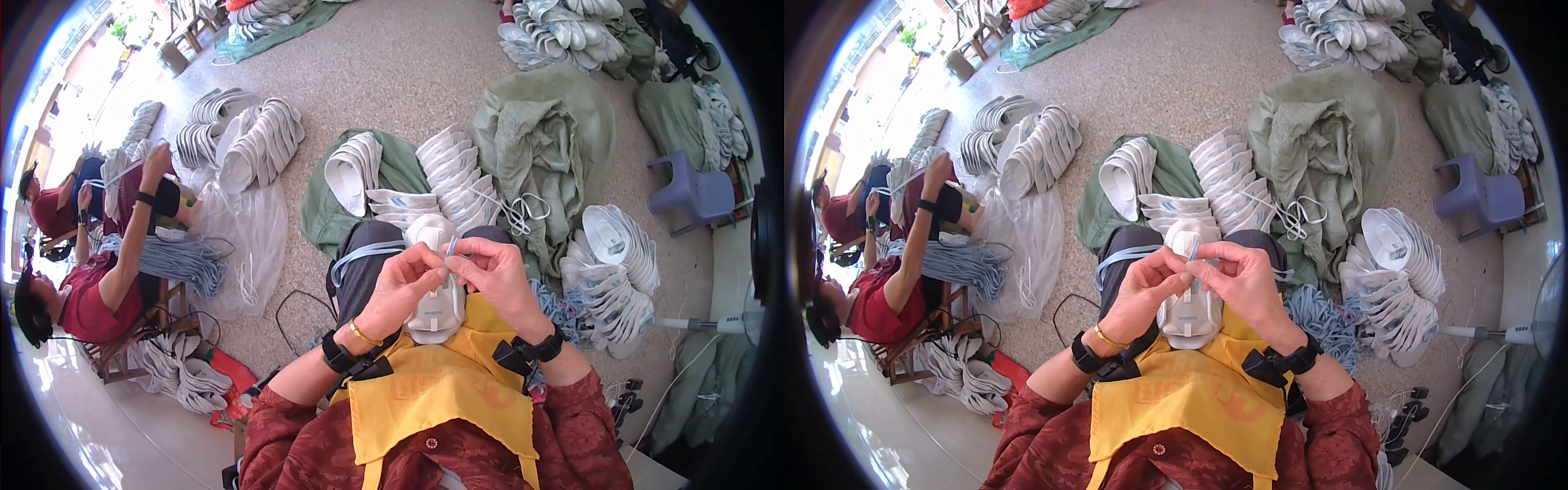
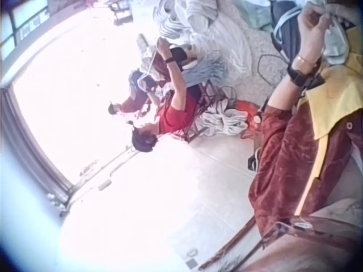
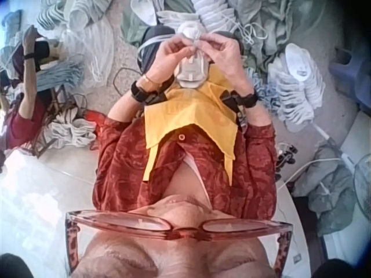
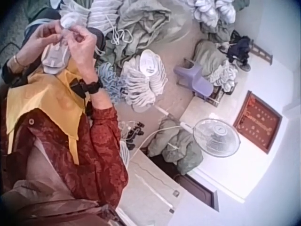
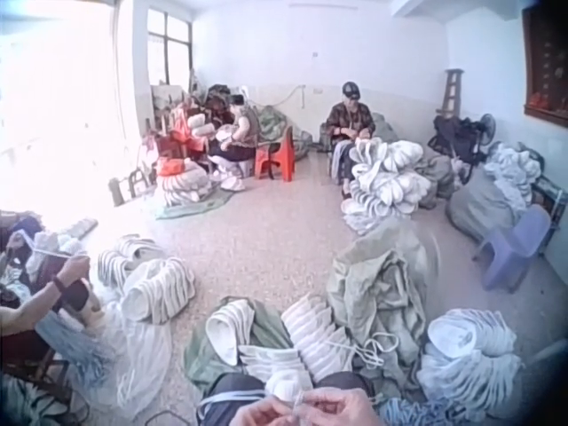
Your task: Lacing multiple pairs of white sneakers in a factory setting.
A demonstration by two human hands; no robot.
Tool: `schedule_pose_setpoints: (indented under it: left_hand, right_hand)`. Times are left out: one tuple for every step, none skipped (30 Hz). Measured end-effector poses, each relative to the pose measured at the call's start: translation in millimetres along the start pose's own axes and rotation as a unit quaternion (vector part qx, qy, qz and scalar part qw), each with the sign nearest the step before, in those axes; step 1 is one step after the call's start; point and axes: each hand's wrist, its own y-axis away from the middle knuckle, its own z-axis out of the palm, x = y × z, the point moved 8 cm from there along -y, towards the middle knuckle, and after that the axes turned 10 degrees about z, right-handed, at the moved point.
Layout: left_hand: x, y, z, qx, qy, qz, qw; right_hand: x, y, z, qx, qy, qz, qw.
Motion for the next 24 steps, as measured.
schedule_pose_setpoints:
  left_hand:
    - [-2.2, 0.2, -0.1, -0.004, 0.002, -0.001, 1.0]
    - [-4.3, 0.2, 0.3, -0.009, 0.003, -0.001, 1.0]
    - [-6.0, -0.4, 0.5, -0.01, 0.003, -0.001, 1.0]
    - [-4.4, -1.5, -0.4, -0.004, -0.009, 0.014, 1.0]
    - [-1.7, -2.8, -1.1, 0.001, -0.022, 0.03, 0.999]
    - [0.8, -3.4, -2.6, 0.001, -0.022, 0.028, 0.999]
    - [21.5, -6.2, -2.2, -0.014, -0.236, 0.082, 0.968]
    - [37.3, -7.8, 0.8, -0.029, -0.438, 0.133, 0.889]
    - [34.8, -10.0, -3.0, -0.032, -0.437, 0.133, 0.889]
    - [35.4, -9.4, -6.8, -0.036, -0.472, 0.17, 0.864]
    - [34.1, -9.7, -9.3, -0.043, -0.505, 0.207, 0.837]
    - [25.8, -10.9, -11.3, -0.072, -0.507, 0.203, 0.835]
    - [20.6, -12.7, -14.5, -0.071, -0.508, 0.204, 0.834]
    - [13.2, -14.7, -16.0, -0.081, -0.521, 0.197, 0.826]
    - [6.3, -15.1, -17.4, -0.09, -0.535, 0.191, 0.818]
    - [6.0, -15.6, -15.4, -0.09, -0.534, 0.192, 0.818]
    - [8.9, -15.2, -11.8, -0.086, -0.541, 0.195, 0.813]
    - [11.1, -14.5, -9.4, -0.083, -0.548, 0.199, 0.808]
    - [12.0, -14.0, -8.4, -0.082, -0.547, 0.202, 0.808]
    - [10.6, -14.7, -9.7, -0.082, -0.553, 0.196, 0.805]
    - [9.5, -13.4, -13.5, -0.079, -0.562, 0.188, 0.802]
    - [8.2, -12.6, -18.2, -0.074, -0.563, 0.187, 0.802]
    - [7.0, -14.9, -19.2, -0.087, -0.56, 0.181, 0.804]
    - [5.0, -15.9, -21.2, -0.096, -0.558, 0.174, 0.806]
  right_hand:
    - [5.3, -1.9, 1.8, 0.001, 0.001, 0.0, 1.0]
    - [3.4, -3.2, 1.7, 0.018, 0.001, -0.057, 0.998]
    - [-1.6, -1.3, 0.1, 0.035, 0.0, -0.114, 0.993]
    - [-2.2, -1.0, -0.2, 0.035, 0.0, -0.113, 0.993]
    - [-0.5, -3.2, 0.0, 0.03, 0.022, -0.08, 0.996]
    - [0.3, -5.3, -0.1, 0.025, 0.044, -0.047, 0.998]
    - [-5.2, -5.6, -1.6, 0.027, 0.044, -0.046, 0.998]
    - [-12.8, -6.4, -2.0, 0.019, 0.022, -0.049, 0.998]
    - [-20.5, -6.9, -2.6, 0.01, 0.001, -0.053, 0.999]
    - [-31.9, -6.3, 1.4, -0.005, 0.02, -0.071, 0.997]
    - [-35.0, -6.1, 3.3, -0.004, 0.02, -0.072, 0.997]
    - [-41.4, -4.3, 9.9, -0.011, 0.072, -0.1, 0.992]
    - [-47.6, -1.9, 18.0, -0.019, 0.123, -0.127, 0.984]
    - [-56.5, 3.6, 25.6, -0.039, 0.134, -0.162, 0.977]
    - [-64.4, 7.4, 27.2, -0.039, 0.136, -0.163, 0.976]
    - [-74.6, 10.3, 26.5, -0.031, 0.147, -0.173, 0.973]
    - [-87.9, 14.9, 25.4, -0.023, 0.159, -0.183, 0.97]
    - [-103.0, 17.2, 22.5, -0.026, 0.132, -0.176, 0.975]
    - [-120.0, 20.8, 19.7, -0.03, 0.116, -0.184, 0.976]
    - [-138.6, 24.2, 16.2, -0.033, 0.1, -0.192, 0.976]
    - [-162.3, 28.0, 14.3, -0.032, 0.105, -0.213, 0.971]
    - [-186.2, 30.8, 12.9, -0.031, 0.111, -0.233, 0.966]
    - [-215.0, 37.9, 12.2, -0.029, 0.123, -0.272, 0.954]
    - [-243.6, 44.0, 12.9, -0.032, 0.134, -0.31, 0.941]
